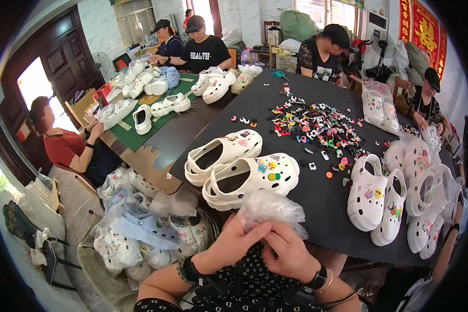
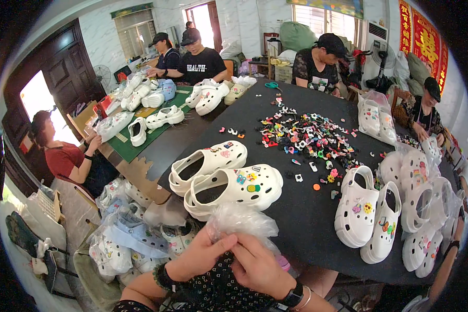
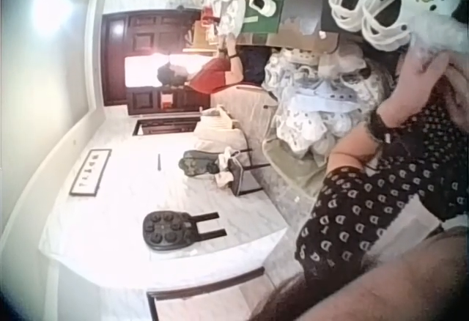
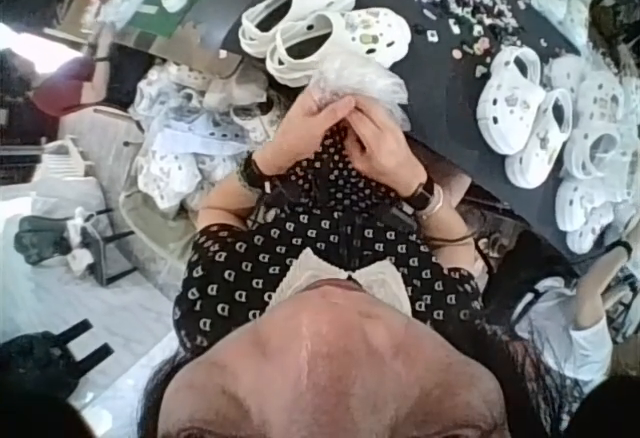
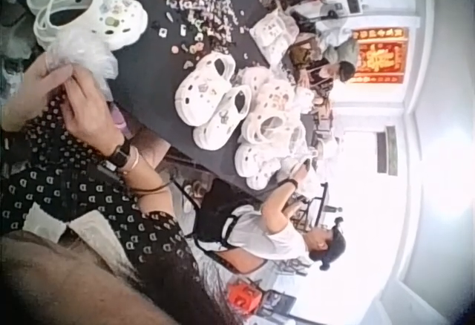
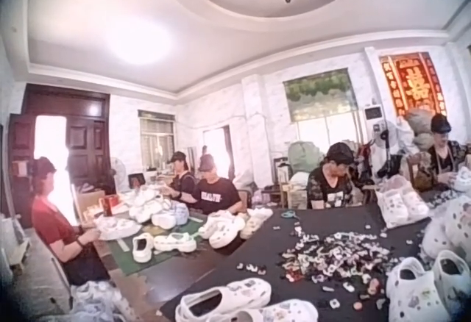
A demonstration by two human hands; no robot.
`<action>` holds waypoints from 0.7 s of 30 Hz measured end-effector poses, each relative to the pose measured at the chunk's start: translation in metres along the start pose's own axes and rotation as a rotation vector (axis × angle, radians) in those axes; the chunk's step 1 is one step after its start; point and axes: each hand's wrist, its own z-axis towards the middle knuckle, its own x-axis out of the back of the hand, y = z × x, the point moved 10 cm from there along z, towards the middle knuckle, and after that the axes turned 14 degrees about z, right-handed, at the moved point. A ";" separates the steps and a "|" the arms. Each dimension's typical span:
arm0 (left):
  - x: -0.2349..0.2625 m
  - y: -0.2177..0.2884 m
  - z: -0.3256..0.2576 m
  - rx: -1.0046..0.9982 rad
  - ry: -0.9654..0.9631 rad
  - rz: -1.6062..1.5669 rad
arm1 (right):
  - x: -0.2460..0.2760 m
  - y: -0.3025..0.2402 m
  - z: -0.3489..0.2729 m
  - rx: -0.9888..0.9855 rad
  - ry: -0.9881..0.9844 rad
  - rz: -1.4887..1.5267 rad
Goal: Decorating white clogs with colorful charms and packaging them in plastic bags.
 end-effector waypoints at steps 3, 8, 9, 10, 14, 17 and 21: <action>0.015 -0.008 0.002 0.106 0.063 -0.203 | -0.013 0.000 0.002 -0.013 -0.205 0.059; 0.077 0.017 0.015 -0.070 0.374 0.056 | -0.026 -0.019 -0.004 0.241 -0.398 0.099; 0.092 0.040 0.029 -0.148 0.414 0.197 | -0.018 -0.014 -0.010 0.220 -0.385 0.082; 0.127 0.053 0.028 -0.298 0.601 0.241 | -0.006 -0.006 -0.011 0.157 -0.281 0.060; 0.197 0.087 0.040 -0.330 0.821 0.744 | 0.042 0.037 -0.023 -0.037 0.060 -0.069; 0.211 0.079 0.060 -0.313 0.775 1.219 | 0.063 0.065 -0.033 -0.121 0.136 -0.165; 0.201 0.044 0.085 -0.278 0.695 1.629 | 0.076 0.091 -0.046 -0.230 0.179 -0.230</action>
